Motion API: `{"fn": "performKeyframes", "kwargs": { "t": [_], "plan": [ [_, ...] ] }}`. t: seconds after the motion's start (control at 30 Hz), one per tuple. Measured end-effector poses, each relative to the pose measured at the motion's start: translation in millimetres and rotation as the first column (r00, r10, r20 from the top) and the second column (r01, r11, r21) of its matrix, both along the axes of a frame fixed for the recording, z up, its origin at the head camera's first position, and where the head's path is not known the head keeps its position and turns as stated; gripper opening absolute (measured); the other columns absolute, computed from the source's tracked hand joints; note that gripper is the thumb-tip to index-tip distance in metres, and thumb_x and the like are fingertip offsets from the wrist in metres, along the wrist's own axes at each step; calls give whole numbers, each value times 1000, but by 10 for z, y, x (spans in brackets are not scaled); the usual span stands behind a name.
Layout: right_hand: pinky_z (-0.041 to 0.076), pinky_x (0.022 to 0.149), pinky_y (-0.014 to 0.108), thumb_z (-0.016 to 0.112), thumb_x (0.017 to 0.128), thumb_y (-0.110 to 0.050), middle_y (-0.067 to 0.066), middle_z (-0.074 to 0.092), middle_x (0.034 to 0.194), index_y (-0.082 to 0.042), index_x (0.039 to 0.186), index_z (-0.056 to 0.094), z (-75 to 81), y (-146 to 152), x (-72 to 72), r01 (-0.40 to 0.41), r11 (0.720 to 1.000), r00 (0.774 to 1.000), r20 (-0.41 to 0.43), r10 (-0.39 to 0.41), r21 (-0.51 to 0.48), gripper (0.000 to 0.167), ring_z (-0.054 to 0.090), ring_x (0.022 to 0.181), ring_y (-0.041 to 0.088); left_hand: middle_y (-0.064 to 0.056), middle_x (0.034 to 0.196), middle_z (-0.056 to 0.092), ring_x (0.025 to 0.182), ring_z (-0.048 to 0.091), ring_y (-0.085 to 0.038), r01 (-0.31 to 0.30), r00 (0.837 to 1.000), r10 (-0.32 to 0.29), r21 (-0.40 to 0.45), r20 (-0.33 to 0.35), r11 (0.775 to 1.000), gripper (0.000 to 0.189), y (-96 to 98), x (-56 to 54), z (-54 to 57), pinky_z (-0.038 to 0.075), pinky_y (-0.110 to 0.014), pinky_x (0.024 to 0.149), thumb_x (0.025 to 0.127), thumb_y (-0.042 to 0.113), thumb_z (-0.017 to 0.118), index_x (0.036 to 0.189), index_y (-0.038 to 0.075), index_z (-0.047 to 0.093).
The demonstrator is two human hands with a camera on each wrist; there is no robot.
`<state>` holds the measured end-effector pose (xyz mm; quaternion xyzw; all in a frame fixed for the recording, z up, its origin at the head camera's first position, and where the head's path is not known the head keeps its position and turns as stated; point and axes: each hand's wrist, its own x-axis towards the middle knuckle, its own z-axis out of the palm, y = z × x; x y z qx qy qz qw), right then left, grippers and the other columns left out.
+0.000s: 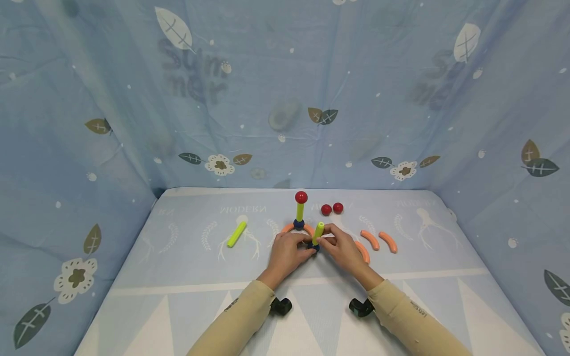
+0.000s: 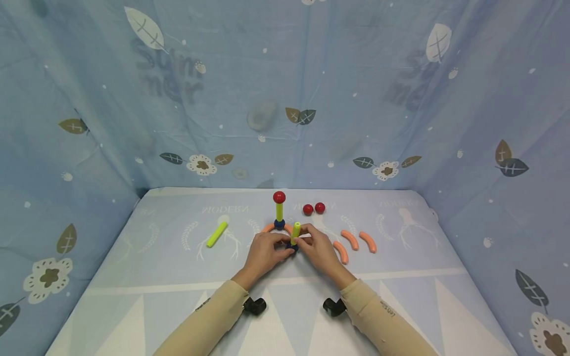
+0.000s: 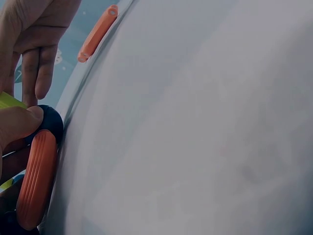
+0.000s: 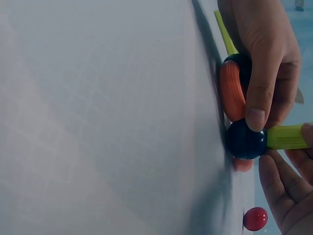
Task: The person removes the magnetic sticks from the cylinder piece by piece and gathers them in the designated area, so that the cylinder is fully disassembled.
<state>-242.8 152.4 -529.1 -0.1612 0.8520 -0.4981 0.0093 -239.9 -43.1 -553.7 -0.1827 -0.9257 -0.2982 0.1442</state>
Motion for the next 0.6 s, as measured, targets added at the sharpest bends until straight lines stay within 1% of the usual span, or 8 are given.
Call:
{"fn": "performKeyframes", "kwargs": {
  "t": [0.3,0.5,0.6],
  "plan": [
    [57,84,37,66,101,-25,11,65,124,-15,124,61,-14,12,-6,6,1000,1000,12,-6,-9,25,72,105,23,12,96,76,89,67,-6,3,1000,-3,-5,0,1000,31,-2,-10,-3,46,-42,93,82,39,86,108,23,80],
    [56,83,33,67,100,-25,13,64,124,-12,123,60,-24,23,-16,15,1000,1000,22,-14,-19,27,72,105,24,12,95,76,89,68,-6,5,1000,-5,-5,0,1000,30,-7,-8,7,46,-42,93,82,39,86,107,23,80],
    [58,83,34,65,102,-23,15,61,126,-10,125,58,0,32,-27,26,999,998,50,-24,-36,28,73,103,24,12,94,76,89,68,-6,7,1000,-7,-4,5,1000,30,-8,-6,11,46,-42,93,82,39,86,107,23,80]
  ]
}}
